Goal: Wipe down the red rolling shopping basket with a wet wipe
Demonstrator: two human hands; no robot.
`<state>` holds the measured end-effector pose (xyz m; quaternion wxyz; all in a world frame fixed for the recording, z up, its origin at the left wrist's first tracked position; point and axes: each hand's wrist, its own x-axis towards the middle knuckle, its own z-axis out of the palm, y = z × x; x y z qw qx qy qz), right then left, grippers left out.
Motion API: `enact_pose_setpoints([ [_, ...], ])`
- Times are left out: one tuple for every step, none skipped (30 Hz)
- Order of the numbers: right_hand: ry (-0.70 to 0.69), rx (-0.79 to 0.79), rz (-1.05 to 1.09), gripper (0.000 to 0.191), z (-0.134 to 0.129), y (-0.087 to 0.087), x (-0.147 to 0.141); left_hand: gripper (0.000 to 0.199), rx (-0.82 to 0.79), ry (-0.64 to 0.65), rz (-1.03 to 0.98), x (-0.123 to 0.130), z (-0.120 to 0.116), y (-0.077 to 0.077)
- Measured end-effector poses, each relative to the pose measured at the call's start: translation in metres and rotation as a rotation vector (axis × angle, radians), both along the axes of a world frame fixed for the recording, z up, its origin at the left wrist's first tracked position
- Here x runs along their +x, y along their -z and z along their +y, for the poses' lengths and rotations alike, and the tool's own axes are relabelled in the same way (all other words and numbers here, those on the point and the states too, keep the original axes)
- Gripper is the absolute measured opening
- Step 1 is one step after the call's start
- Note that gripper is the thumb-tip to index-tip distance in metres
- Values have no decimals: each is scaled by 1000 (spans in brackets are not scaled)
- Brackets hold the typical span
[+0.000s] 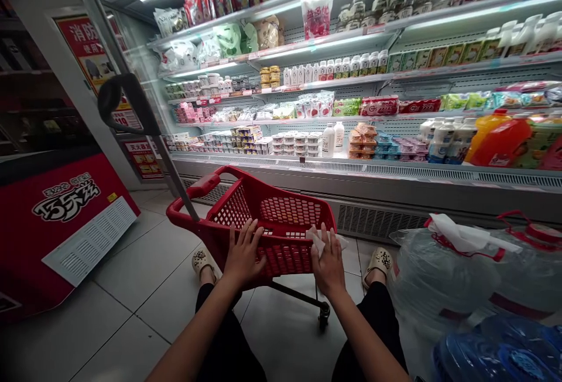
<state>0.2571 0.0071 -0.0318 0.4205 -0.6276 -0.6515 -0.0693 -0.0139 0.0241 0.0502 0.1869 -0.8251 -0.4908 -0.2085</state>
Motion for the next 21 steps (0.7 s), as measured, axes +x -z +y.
enact_pose_setpoints([
  [6,6,14,66,6,-3,-10,72,-5,-4,0,3,1,0],
  [-5,11,2,66,11,-6,-24,73,-8,-9,1,6,3,1],
  [-31,13,-29,66,16,-11,-41,73,-9,-15,3,9,4,1],
  [-77,16,-79,65,19,-16,-58,73,-11,-25,5,12,5,1],
  [-133,14,-130,64,21,-20,-75,71,-11,-36,9,13,6,2],
  [-182,14,-164,65,21,-24,-90,70,-11,-47,15,14,6,2],
  [-217,13,-186,66,21,-27,-101,69,-9,-57,23,14,7,2],
  [-247,14,-204,67,19,-30,-107,69,-5,-59,35,13,6,2],
  [-270,16,-220,67,18,-30,-108,70,3,-53,50,11,6,1],
  [-285,17,-235,66,17,-30,-104,72,11,-34,70,7,6,-1],
  [-294,17,-250,65,15,-29,-96,74,18,-6,92,2,5,-4],
  [-293,14,-263,64,15,-27,-84,76,27,19,108,-4,4,-8],
  [-279,6,-268,63,14,-25,-70,77,38,37,116,-11,3,-12],
  [-255,-5,-267,61,14,-23,-55,75,54,31,106,-18,3,-16],
  [-228,-17,-259,60,14,-20,-40,71,81,-16,66,-25,2,-21],
  [-206,-29,-249,59,15,-18,-25,66,113,-74,19,-31,2,-25],
  [-188,-41,-232,58,16,-15,-12,60,138,-114,-16,-36,2,-28],
  [-171,-49,-207,57,17,-12,-1,54,155,-142,-41,-40,2,-31],
  [-156,-56,-173,56,18,-9,7,49,163,-153,-54,-41,2,-32],
  [-139,-60,-132,55,19,-6,14,45,162,-151,-56,-41,2,-32],
  [-119,-61,-87,55,21,-3,17,42,154,-143,-52,-40,3,-32],
])
